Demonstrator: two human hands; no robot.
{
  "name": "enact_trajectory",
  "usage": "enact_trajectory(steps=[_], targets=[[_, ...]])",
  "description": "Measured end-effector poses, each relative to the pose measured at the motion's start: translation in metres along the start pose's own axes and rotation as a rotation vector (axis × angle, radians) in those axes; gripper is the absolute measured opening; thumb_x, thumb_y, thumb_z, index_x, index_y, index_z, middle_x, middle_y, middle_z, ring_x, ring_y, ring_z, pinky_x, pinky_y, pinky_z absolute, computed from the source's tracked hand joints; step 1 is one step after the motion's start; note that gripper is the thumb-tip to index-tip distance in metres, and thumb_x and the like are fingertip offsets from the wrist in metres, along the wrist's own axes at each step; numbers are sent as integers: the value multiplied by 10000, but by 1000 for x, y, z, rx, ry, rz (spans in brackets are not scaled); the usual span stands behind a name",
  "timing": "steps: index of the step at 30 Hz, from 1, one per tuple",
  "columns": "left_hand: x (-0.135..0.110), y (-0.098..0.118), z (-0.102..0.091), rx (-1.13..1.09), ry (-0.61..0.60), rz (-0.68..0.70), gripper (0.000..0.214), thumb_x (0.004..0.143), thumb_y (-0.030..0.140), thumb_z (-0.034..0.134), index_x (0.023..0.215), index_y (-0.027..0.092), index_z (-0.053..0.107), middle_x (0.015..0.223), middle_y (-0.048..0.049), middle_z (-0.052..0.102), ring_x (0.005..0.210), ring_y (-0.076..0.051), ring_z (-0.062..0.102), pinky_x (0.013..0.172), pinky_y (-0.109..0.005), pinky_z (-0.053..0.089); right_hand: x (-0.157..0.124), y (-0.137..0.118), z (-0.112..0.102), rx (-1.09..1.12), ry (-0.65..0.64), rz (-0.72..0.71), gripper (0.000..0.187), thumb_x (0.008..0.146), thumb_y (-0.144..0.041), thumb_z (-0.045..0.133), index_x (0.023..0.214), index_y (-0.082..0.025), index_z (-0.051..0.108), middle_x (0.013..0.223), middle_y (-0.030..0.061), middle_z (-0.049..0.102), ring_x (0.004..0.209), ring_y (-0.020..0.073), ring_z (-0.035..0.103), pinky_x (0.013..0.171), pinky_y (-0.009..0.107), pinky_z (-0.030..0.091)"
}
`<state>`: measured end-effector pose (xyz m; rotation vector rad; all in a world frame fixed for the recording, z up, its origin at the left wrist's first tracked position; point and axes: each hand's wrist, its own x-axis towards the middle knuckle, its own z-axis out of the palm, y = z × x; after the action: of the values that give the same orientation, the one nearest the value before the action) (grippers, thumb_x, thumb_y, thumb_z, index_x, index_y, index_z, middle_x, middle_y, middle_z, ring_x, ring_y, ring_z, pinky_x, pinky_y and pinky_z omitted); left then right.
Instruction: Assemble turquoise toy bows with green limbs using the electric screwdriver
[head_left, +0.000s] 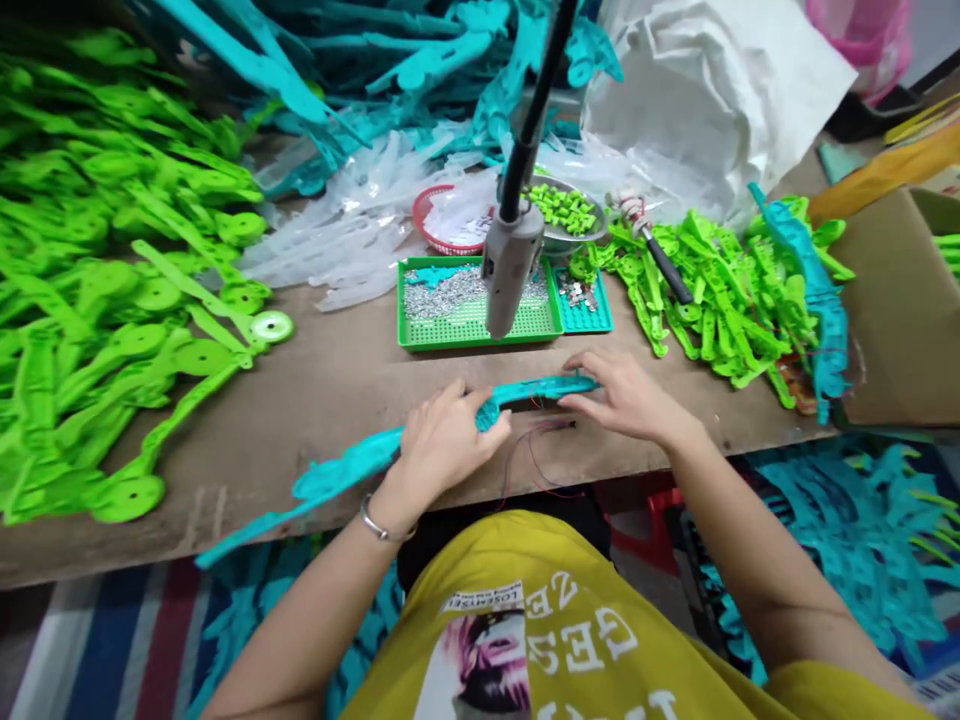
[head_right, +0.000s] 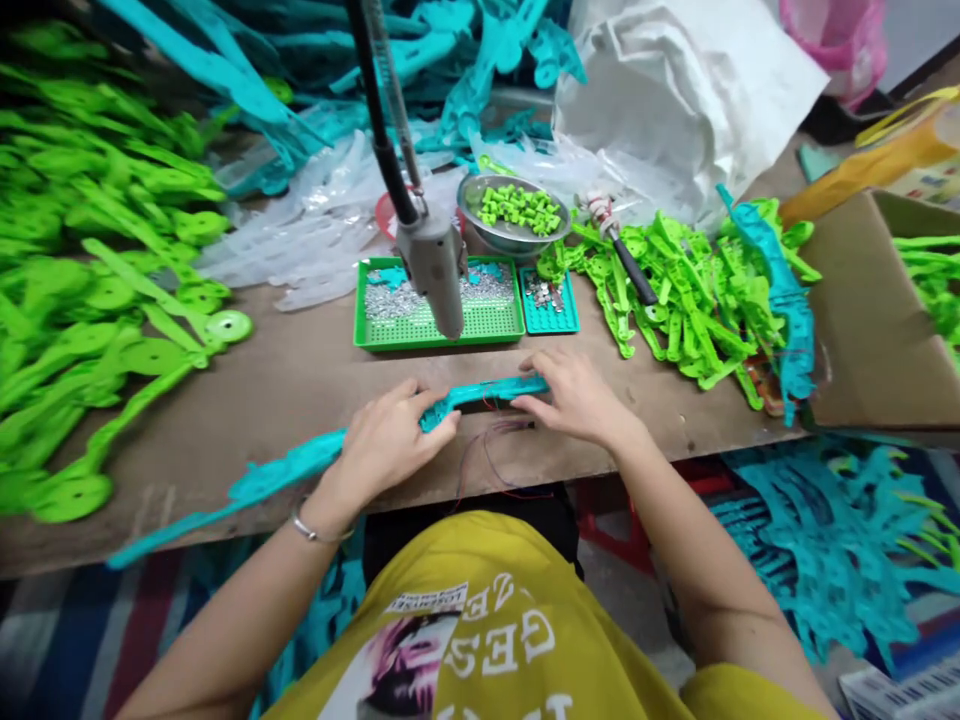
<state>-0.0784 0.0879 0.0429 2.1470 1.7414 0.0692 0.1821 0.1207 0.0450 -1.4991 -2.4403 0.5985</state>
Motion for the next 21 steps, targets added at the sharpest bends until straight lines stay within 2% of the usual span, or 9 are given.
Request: enact_trajectory(steps=[2,3,7,9,11,15,18,21], targets=[[5,-6,-14,14,-77,-18,445,965,521,435,1062,248,773,970,-105,741,856,-290,701,700,-346,460,-2,6,-7,-104,0,-9,284,886,-401,687,1066,-182,681,1072,113,726,1082,287,625,1016,438,397],[9,-9,-20,19,-99,-33,476,967,551,423,993,239,782,917,-111,752,829,-293,702,676,-338,446,-2,9,-10,-111,-18,-6,259,893,-391,678,1054,-187,692,1018,102,735,1029,276,641,982,421,413],[27,-22,-35,-39,-131,8,549,916,685,469,945,231,777,863,-105,765,811,-272,700,646,-299,417,7,21,-16,97,-77,13,333,875,-432,688,1121,-207,690,1022,75,745,857,207,655,774,311,453],[36,-25,-34,-21,-158,16,609,904,724,464,900,199,773,853,-123,761,800,-275,696,639,-300,413,16,26,-15,219,-146,38,360,802,-478,738,1012,-187,703,966,64,738,809,193,640,715,287,447],[43,-25,-30,71,-152,-34,663,913,735,437,854,162,764,836,-160,751,797,-304,695,636,-318,412,25,33,-12,318,-231,49,351,758,-497,754,885,-176,691,858,42,714,767,183,619,682,276,439],[51,-23,-19,141,-75,-45,663,940,720,405,917,156,753,882,-169,755,855,-315,702,661,-319,418,36,45,-1,465,-230,74,390,735,-512,767,892,-168,671,862,47,705,779,179,614,693,278,452],[50,-20,-16,163,-61,-69,615,944,690,445,948,156,750,885,-166,757,869,-316,704,675,-323,416,35,48,3,459,-255,62,377,751,-498,754,884,-157,664,850,47,700,763,177,612,683,277,447],[36,-17,-14,128,7,-56,591,931,701,463,911,183,747,813,-134,744,810,-297,692,658,-323,407,21,42,1,321,-161,13,304,806,-446,734,918,-171,669,876,42,710,788,177,620,702,276,435]])
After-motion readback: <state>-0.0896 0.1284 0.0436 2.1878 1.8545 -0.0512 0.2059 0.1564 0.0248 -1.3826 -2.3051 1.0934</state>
